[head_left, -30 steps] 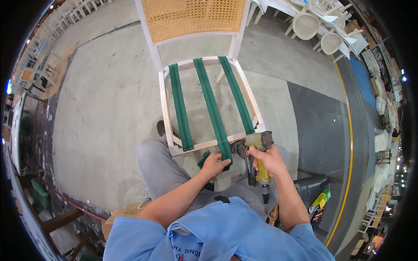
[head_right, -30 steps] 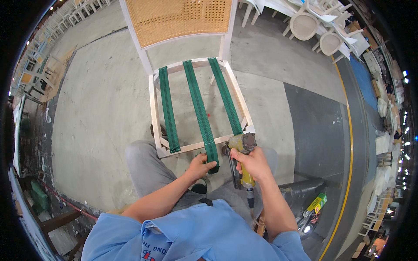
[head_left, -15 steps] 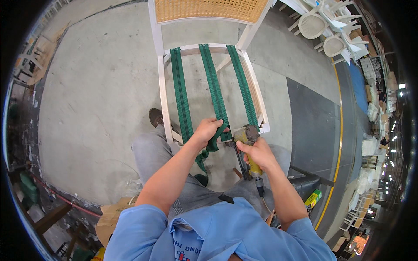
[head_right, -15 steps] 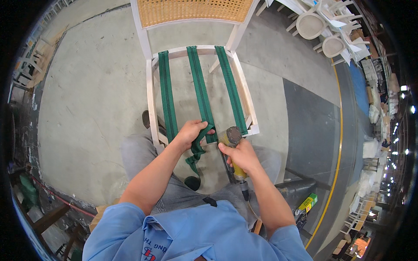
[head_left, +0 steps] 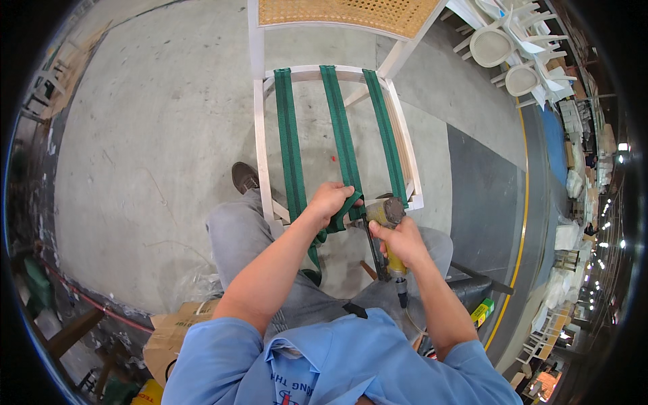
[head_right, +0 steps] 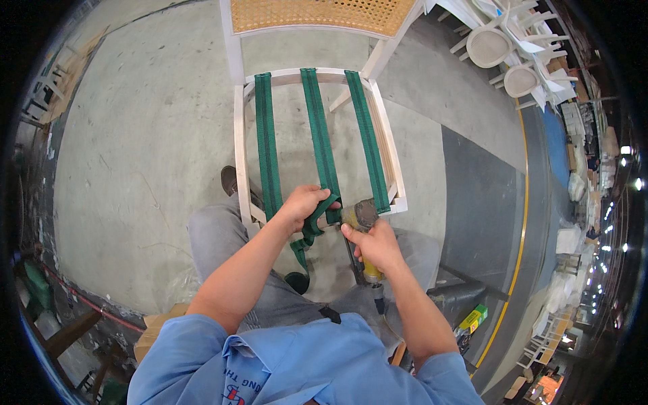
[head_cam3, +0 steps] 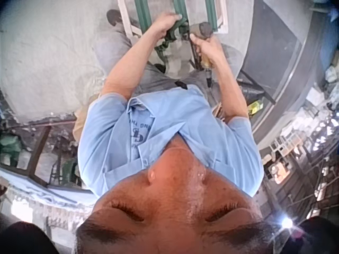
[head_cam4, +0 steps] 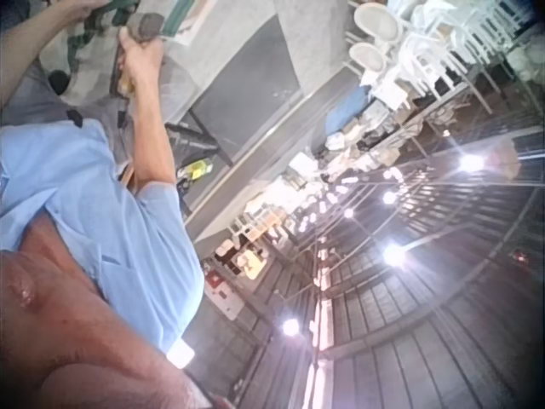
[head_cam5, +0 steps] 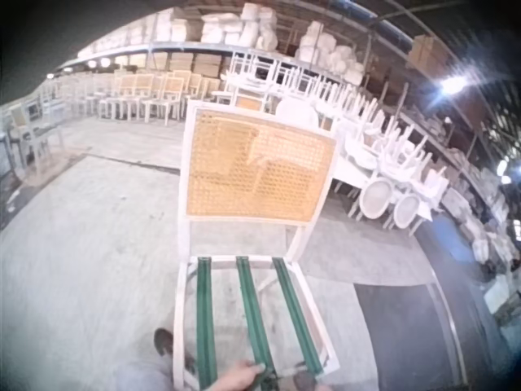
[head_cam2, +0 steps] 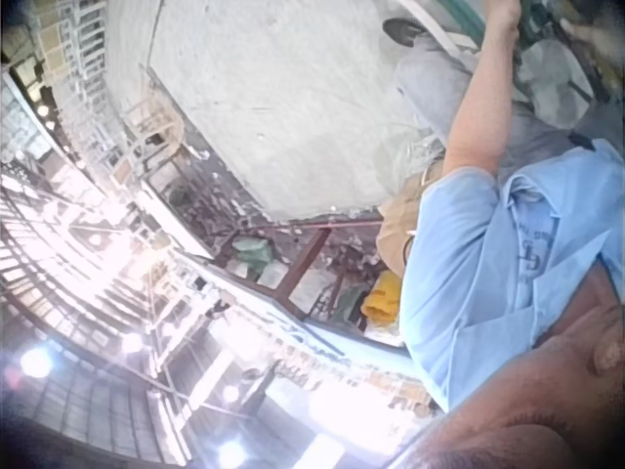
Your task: The person attaches green straps to the underside of a white chair seat using a staple gun. They position each strap, staple it in place, and trim excess material with scissors.
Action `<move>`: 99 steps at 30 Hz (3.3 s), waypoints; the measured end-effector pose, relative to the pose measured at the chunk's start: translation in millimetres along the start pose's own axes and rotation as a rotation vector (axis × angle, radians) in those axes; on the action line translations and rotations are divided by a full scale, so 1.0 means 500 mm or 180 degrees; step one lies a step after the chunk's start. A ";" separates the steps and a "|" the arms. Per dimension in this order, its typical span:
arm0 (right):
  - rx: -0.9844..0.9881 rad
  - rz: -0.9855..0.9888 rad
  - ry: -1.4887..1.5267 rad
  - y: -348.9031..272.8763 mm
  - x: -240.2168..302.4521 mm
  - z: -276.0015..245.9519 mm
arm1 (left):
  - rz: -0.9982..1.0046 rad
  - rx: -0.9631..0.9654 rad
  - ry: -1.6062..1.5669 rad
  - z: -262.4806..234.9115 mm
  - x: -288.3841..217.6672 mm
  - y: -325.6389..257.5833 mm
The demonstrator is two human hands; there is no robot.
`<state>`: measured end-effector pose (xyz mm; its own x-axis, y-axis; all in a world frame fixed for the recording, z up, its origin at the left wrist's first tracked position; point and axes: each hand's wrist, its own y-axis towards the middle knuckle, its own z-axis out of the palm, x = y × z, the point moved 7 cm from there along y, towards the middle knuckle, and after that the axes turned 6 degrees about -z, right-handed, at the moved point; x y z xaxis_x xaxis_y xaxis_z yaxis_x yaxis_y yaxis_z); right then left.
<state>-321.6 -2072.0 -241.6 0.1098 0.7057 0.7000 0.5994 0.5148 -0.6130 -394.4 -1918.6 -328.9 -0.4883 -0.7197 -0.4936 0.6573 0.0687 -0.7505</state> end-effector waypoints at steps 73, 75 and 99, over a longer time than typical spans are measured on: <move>-0.2532 0.2233 0.2106 -0.799 -0.868 -0.356 | 0.0422 -0.0687 0.3463 0.008 0.064 -0.048; -0.2985 0.1445 0.2719 -0.823 -0.818 -0.401 | 0.0520 -0.0708 0.3210 0.009 0.077 -0.053; 0.1068 -0.3543 -0.3587 0.000 -0.021 -0.132 | 0.0260 -0.0219 0.0062 0.058 0.052 -0.159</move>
<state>-270.7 -2111.3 -224.6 -0.9353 -0.1678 0.3115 -0.2276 0.9594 -0.1666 -442.5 -1962.8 -269.2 -0.4461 -0.6962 -0.5623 0.6548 0.1744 -0.7354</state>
